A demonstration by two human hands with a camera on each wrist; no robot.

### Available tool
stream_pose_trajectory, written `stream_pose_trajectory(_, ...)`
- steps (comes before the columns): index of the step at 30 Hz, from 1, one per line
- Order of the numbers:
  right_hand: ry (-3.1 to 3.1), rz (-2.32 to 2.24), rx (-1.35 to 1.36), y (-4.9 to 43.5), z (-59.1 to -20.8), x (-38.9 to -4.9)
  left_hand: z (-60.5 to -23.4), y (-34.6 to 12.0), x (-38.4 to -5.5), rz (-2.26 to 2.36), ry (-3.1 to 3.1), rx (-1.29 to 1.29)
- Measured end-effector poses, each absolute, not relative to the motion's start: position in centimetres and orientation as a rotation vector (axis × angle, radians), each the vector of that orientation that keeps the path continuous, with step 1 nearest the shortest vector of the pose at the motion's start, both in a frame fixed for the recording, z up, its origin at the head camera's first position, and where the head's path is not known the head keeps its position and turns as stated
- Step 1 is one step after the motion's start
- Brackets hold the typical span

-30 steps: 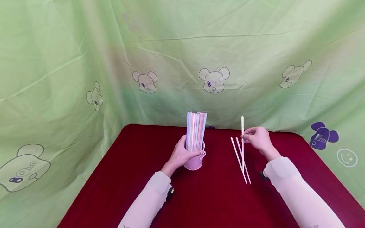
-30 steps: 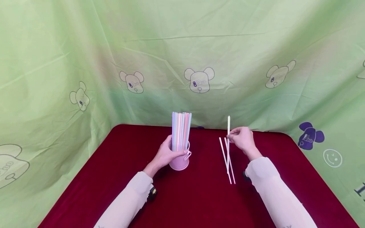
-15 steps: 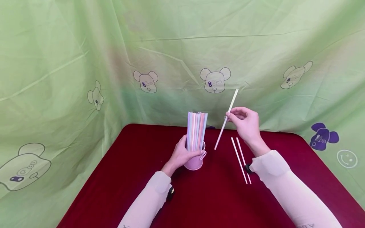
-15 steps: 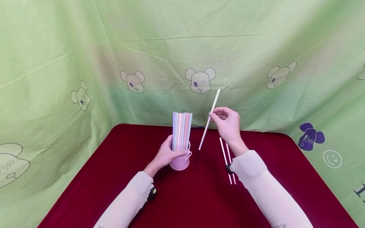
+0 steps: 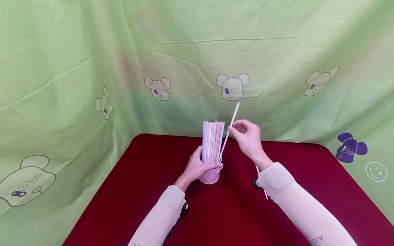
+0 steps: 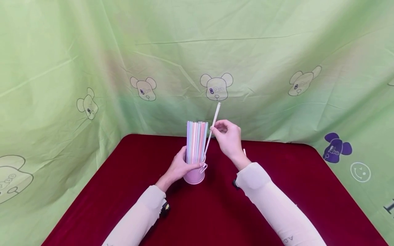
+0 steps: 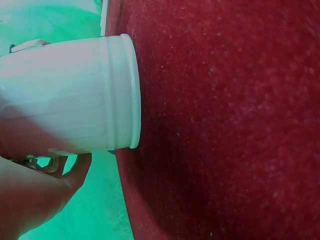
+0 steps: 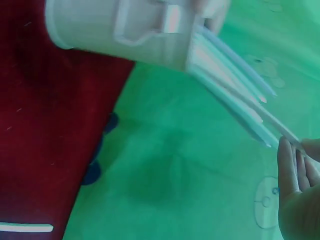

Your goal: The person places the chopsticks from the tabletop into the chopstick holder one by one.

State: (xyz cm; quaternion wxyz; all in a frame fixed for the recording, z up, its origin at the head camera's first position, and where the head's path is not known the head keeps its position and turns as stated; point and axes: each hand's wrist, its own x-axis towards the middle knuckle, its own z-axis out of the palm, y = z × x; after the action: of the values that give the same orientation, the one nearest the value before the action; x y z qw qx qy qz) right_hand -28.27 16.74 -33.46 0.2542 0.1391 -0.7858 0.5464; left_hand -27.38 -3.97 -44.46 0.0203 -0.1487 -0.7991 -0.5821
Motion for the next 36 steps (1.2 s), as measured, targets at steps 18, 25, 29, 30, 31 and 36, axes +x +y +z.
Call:
stream_pose_trajectory(18, -2.522, 1.186, 0.419, 15.3, -38.7, -28.2, -44.5, -3.8, -27.3, -1.805, -2.477, -0.459)
stream_pose_trajectory(25, -2.548, 1.182, 0.431, 15.9, -38.2, -28.1, -44.6, -3.8, -27.5, -1.812, -2.475, -0.461)
stream_pose_trajectory(29, -2.571, 1.147, 0.408, 16.9, -37.7, -28.2, -44.6, -3.9, -27.5, -1.798, -2.482, -0.453)
stream_pose_trajectory(30, -2.579, 1.135, 0.402, 17.3, -37.6, -28.2, -44.6, -3.9, -27.5, -1.794, -2.483, -0.451)
stream_pose_trajectory(31, -2.590, 1.124, 0.395, 17.7, -37.5, -28.3, -44.5, -3.9, -27.5, -1.790, -2.486, -0.449)
stream_pose_trajectory(36, -2.651, 1.060, 0.360, 20.1, -37.4, -28.8, -44.5, -4.0, -27.4, -1.788, -2.491, -0.438)
